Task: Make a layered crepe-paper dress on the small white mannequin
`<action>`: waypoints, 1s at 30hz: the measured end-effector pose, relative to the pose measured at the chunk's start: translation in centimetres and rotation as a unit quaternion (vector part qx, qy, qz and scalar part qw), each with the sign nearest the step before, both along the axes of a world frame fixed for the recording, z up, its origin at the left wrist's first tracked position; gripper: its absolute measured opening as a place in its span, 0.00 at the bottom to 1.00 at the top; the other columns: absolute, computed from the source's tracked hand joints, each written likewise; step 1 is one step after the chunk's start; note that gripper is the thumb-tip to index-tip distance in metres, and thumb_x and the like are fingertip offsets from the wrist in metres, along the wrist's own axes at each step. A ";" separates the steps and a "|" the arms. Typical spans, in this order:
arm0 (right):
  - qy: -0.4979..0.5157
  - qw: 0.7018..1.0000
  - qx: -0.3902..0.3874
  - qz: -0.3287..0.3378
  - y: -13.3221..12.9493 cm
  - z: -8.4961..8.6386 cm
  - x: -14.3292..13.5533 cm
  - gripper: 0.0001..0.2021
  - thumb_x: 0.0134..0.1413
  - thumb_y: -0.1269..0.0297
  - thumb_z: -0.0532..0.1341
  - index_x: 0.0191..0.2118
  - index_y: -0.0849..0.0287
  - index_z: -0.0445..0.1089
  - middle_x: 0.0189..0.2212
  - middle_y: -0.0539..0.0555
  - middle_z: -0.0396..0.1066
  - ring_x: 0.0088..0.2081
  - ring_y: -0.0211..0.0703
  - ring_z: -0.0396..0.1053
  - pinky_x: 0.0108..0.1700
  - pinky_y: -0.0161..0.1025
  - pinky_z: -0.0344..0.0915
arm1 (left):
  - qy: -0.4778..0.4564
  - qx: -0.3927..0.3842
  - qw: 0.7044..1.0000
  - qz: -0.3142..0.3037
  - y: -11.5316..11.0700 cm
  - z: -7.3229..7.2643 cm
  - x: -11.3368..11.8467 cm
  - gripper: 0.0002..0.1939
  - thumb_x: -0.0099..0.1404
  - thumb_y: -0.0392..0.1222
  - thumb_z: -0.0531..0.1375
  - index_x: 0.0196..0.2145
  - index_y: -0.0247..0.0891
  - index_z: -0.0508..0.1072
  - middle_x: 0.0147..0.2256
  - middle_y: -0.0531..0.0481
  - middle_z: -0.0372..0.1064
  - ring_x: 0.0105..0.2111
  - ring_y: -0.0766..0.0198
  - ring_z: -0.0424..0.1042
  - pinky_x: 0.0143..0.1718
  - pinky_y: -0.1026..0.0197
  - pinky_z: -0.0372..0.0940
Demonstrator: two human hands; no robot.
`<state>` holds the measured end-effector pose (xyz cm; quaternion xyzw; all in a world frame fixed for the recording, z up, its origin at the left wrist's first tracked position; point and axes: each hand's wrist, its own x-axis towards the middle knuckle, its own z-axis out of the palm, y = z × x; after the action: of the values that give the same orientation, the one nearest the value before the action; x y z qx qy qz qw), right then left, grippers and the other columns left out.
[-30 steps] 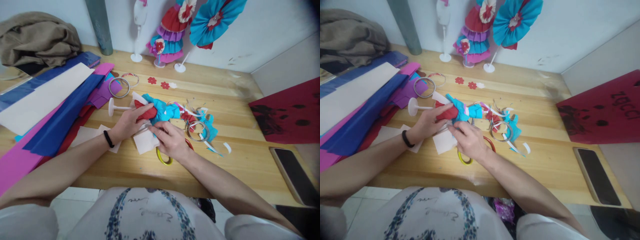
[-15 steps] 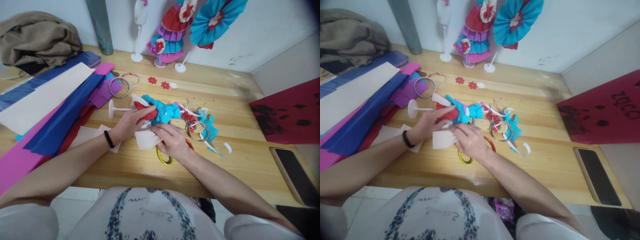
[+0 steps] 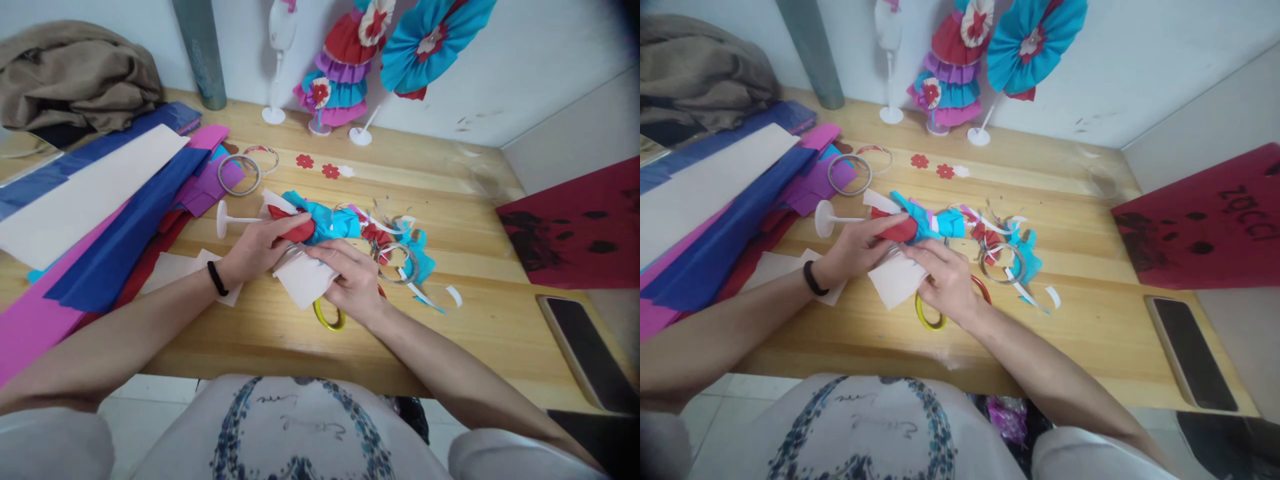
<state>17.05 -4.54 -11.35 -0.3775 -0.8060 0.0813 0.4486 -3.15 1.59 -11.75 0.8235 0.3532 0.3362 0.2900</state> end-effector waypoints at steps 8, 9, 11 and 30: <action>0.049 0.995 -0.077 -0.037 -0.3 0.1 -0.4 0.10 0.54 0.75 0.61 0.38 0.56 0.78 0.30 0.52 0.76 0.30 0.40 0.73 0.32 0.37 0.69 | -0.066 -0.027 0.997 -0.002 0.2 -0.1 -0.3 0.25 0.64 0.32 0.58 0.59 0.33 0.73 0.53 0.42 0.77 0.48 0.55 0.78 0.51 0.55 0.72; 0.068 0.991 -0.108 -0.046 -0.3 0.2 -0.5 0.09 0.54 0.74 0.62 0.37 0.56 0.78 0.29 0.52 0.76 0.30 0.39 0.72 0.32 0.37 0.68 | -0.070 -0.034 0.997 -0.005 0.2 -0.1 -0.3 0.24 0.65 0.33 0.59 0.59 0.34 0.73 0.53 0.42 0.77 0.49 0.54 0.78 0.52 0.54 0.72; 0.121 0.974 -0.181 -0.060 -0.3 0.5 -0.7 0.06 0.53 0.69 0.63 0.35 0.56 0.79 0.28 0.51 0.76 0.28 0.39 0.71 0.31 0.37 0.66 | -0.079 -0.043 0.996 -0.008 0.2 -0.4 -0.3 0.24 0.66 0.36 0.60 0.59 0.36 0.73 0.53 0.42 0.77 0.49 0.54 0.78 0.52 0.53 0.72; 0.412 0.723 -0.555 -0.014 0.2 4.0 -0.8 0.13 0.36 0.59 0.73 0.20 0.61 0.71 0.15 0.46 0.63 0.15 0.28 0.52 0.20 0.32 0.44 | -0.142 -0.109 0.984 -0.023 0.0 0.2 -0.2 0.22 0.67 0.48 0.63 0.57 0.40 0.74 0.53 0.44 0.77 0.53 0.52 0.76 0.56 0.50 0.72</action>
<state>16.29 -4.34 -7.38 -0.4992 -0.3478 0.6552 0.4479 -3.34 1.59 -11.58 0.7385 0.3241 0.4031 0.4325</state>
